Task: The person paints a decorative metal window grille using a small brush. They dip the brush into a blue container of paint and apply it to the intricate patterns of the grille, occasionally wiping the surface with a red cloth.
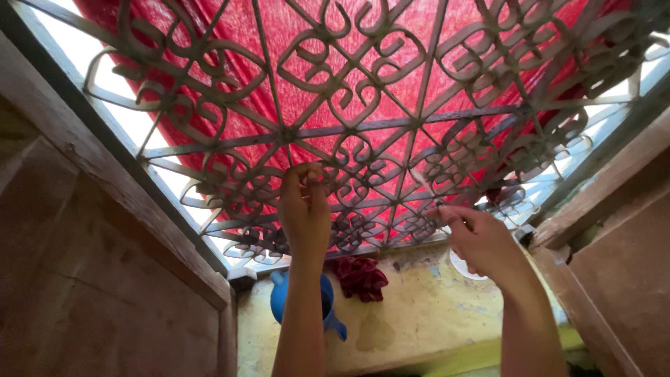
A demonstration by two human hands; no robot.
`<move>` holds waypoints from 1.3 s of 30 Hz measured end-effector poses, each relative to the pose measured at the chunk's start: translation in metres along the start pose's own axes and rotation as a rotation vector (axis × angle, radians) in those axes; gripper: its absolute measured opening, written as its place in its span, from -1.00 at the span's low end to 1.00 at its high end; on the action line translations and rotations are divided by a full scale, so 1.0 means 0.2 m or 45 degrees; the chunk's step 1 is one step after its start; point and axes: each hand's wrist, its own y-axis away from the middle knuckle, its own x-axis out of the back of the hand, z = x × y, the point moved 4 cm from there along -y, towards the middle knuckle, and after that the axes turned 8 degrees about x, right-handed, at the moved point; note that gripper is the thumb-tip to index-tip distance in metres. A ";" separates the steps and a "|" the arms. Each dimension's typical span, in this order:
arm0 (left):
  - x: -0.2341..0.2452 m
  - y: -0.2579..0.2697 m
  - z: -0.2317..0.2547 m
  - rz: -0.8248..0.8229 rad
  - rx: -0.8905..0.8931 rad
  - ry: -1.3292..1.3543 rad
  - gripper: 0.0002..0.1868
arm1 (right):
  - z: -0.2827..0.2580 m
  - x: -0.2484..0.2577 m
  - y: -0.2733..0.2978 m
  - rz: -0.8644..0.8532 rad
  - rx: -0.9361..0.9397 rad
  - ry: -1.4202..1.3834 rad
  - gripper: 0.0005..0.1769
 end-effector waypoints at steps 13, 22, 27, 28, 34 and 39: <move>-0.07 0.14 0.00 -0.037 0.113 0.076 -0.83 | 0.08 -0.16 -0.09 -0.095 0.011 -0.621 -0.44; -0.14 0.19 0.09 -0.072 0.146 0.136 -0.85 | 0.10 -0.09 -0.14 0.342 0.480 0.475 -0.62; -0.16 0.28 0.14 -0.107 0.206 0.128 -0.85 | 0.03 -0.01 -0.13 0.319 0.578 0.634 -0.58; -0.17 0.30 0.15 -0.106 0.211 0.097 -0.85 | 0.04 -0.02 -0.13 0.257 0.451 0.530 -0.59; -0.22 0.35 0.18 -0.081 0.216 0.132 -0.88 | 0.06 0.05 -0.03 0.065 0.075 0.216 -0.58; -0.21 0.40 0.13 -0.076 0.290 0.199 -0.85 | 0.05 0.01 -0.12 0.287 0.415 0.697 -0.51</move>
